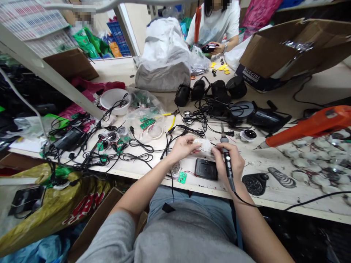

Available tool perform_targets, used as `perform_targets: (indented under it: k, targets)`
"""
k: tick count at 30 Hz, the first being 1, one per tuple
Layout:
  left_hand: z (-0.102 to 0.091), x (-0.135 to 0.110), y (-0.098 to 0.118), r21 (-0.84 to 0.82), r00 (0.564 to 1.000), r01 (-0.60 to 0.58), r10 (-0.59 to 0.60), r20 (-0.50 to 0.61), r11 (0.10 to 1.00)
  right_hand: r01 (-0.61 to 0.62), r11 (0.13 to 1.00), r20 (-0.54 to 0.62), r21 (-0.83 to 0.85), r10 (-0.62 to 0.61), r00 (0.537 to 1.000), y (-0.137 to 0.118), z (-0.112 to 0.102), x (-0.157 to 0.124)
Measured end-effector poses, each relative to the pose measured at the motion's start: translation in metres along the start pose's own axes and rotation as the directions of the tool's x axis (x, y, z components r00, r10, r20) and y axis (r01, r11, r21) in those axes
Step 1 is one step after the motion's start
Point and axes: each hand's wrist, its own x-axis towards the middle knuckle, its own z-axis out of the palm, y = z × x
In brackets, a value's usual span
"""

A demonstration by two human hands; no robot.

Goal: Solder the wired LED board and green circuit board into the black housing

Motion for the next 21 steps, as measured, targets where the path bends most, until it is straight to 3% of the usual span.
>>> perform_targets:
  k: [7, 13, 21]
  targets:
    - [-0.018, 0.008, 0.009, -0.013, 0.996, -0.076, 0.075, -0.048, 0.997, 0.014, 0.997, -0.072, -0.081, -0.02, 0.997, 0.009, -0.027, -0.004]
    - [-0.01, 0.008, 0.009, -0.004, 0.996, -0.015, 0.014, -0.083, 1.0, 0.157, 0.98, -0.034, -0.126, -0.163, 0.986, 0.009, -0.035, -0.017]
    - [-0.002, 0.01, 0.014, 0.022, 0.992, 0.039, -0.037, -0.117, 0.999, 0.179, 0.978, -0.004, -0.109, -0.18, 0.984, 0.009, -0.038, -0.027]
